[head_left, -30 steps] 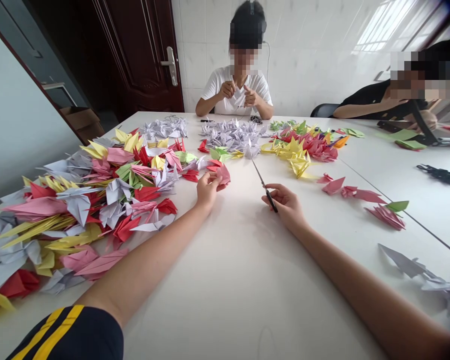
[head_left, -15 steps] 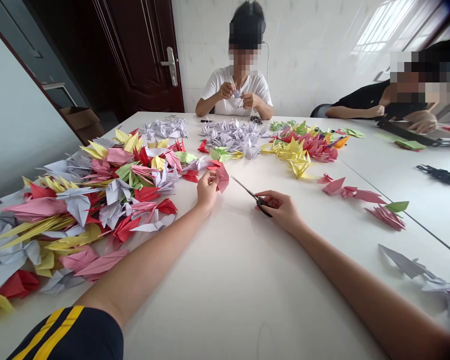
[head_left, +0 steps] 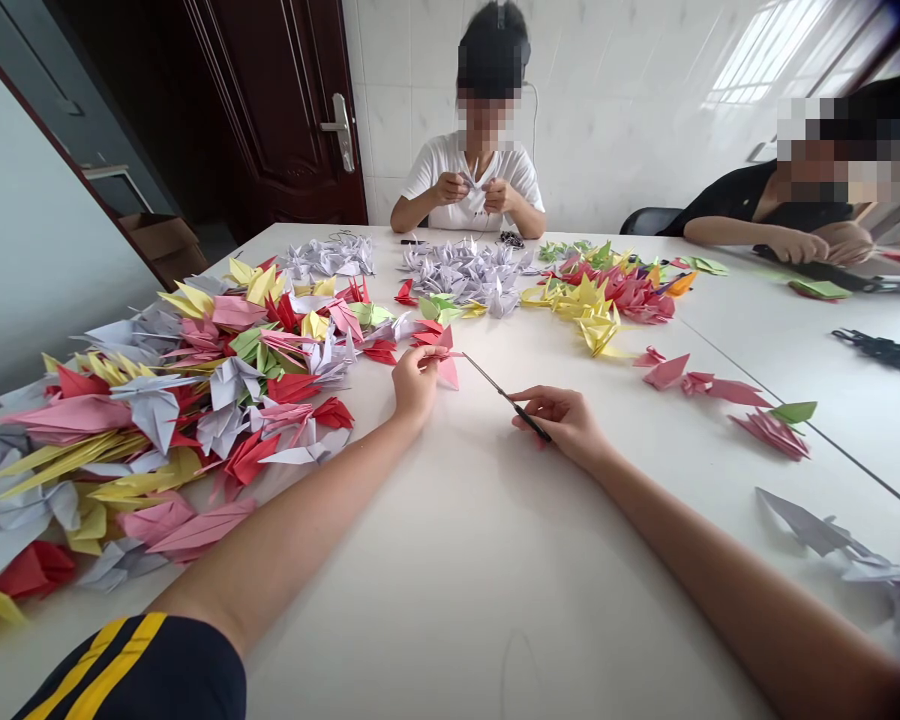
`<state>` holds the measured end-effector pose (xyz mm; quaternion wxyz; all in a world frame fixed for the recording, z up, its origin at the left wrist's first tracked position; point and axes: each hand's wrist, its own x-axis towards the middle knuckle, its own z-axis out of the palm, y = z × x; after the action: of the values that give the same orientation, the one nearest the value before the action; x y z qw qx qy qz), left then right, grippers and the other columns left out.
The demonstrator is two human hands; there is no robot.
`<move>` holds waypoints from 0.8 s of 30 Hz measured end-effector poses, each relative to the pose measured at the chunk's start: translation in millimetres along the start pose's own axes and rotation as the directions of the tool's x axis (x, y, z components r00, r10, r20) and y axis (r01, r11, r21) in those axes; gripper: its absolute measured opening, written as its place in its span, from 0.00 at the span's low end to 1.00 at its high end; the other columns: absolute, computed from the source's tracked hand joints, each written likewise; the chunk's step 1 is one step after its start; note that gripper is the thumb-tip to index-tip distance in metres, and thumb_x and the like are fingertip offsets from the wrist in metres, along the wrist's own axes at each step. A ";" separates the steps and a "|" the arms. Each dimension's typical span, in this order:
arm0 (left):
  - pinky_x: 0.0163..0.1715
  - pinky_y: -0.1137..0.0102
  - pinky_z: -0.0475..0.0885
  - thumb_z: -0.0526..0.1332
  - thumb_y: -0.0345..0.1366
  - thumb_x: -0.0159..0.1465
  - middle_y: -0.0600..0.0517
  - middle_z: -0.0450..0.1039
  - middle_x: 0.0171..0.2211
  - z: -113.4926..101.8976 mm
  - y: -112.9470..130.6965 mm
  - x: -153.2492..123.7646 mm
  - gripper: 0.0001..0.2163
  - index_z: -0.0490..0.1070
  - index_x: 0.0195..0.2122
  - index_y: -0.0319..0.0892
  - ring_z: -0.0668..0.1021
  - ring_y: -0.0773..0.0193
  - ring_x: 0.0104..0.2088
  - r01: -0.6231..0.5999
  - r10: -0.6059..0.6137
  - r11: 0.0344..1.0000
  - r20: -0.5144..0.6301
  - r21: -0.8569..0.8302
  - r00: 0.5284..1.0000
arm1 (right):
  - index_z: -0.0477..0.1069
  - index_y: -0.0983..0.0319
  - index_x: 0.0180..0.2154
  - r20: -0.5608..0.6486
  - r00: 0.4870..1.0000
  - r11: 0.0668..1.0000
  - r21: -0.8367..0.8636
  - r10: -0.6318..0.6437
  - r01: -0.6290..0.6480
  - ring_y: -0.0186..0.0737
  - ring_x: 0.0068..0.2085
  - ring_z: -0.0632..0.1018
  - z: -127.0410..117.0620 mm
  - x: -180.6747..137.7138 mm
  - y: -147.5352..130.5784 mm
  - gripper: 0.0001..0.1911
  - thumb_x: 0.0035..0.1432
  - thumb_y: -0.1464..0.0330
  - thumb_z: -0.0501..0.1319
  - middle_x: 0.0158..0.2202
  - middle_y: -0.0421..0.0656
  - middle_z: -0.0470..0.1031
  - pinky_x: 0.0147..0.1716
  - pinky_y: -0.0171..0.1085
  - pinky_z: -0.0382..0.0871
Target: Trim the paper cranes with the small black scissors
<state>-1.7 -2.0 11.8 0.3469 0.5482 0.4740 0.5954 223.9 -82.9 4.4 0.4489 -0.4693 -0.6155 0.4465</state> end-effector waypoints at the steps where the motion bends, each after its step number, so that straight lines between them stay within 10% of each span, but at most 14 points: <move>1: 0.47 0.67 0.74 0.57 0.20 0.57 0.49 0.81 0.38 -0.2 0.4 0.0 0.11 0.76 0.31 0.41 0.81 0.62 0.40 -0.002 0.002 1.000 -0.006 -0.008 1.000 | 0.79 0.62 0.42 0.021 0.999 0.999 0.018 0.026 -0.027 0.33 0.19 0.71 -0.9 0.4 0.5 0.23 0.49 0.54 0.72 0.25 0.40 0.75 0.16 0.34 0.65; 24: 0.47 0.66 0.76 0.59 0.20 0.55 0.49 0.79 0.37 0.4 2.3 -3.2 0.13 0.80 0.29 0.42 0.80 0.61 0.41 -0.080 0.080 0.997 -0.004 0.005 0.997 | 0.78 0.63 0.40 0.115 0.988 0.992 0.058 0.104 -0.111 0.32 0.18 0.72 0.5 3.4 -2.1 0.21 0.48 0.56 0.73 0.27 0.43 0.79 0.17 0.33 0.66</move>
<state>-0.5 -5.6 12.9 0.3202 0.5663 0.4540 0.6089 222.4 -79.9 6.7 0.4040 -0.4617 -0.5986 0.5151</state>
